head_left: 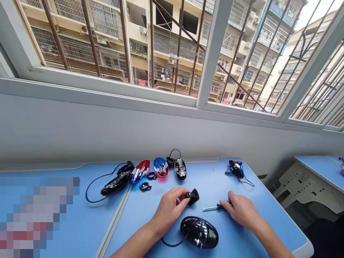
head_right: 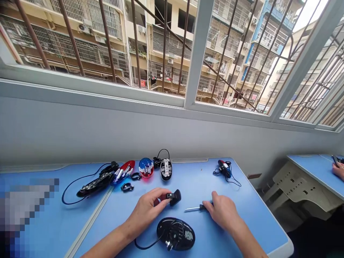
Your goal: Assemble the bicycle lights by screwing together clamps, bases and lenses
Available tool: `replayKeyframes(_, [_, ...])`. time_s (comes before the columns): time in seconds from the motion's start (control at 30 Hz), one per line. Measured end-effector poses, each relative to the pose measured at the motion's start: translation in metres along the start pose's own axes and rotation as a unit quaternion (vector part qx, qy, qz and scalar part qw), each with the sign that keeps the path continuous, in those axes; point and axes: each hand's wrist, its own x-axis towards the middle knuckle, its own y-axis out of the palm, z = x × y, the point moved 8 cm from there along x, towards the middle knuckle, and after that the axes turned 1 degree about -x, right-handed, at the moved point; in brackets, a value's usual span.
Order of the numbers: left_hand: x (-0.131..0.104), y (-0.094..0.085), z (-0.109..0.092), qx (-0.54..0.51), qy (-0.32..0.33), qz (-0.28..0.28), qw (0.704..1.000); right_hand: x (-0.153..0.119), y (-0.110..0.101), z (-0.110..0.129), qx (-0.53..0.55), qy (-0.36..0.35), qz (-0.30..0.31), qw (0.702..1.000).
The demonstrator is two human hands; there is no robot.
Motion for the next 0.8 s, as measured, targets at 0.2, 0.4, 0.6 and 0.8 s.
replayKeyframes(0.2, [-0.003,-0.001,-0.001,-0.017,-0.001,-0.003,1.0,0.009,0.012,0.0,0.191,0.018,-0.046,0.98])
replayKeyframes(0.4, [-0.002,0.001,0.005,-0.033,-0.006,-0.008,0.999,0.031,-0.002,-0.02,0.401,0.066,-0.056,0.912])
replayKeyframes(0.6, [0.001,0.002,0.01,-0.055,-0.005,-0.005,0.998,0.05,-0.009,-0.005,0.257,0.068,-0.05,0.963])
replayKeyframes(0.8, [0.001,0.004,0.013,-0.064,-0.011,0.012,0.998,0.059,-0.02,-0.003,0.121,0.088,-0.082,0.985])
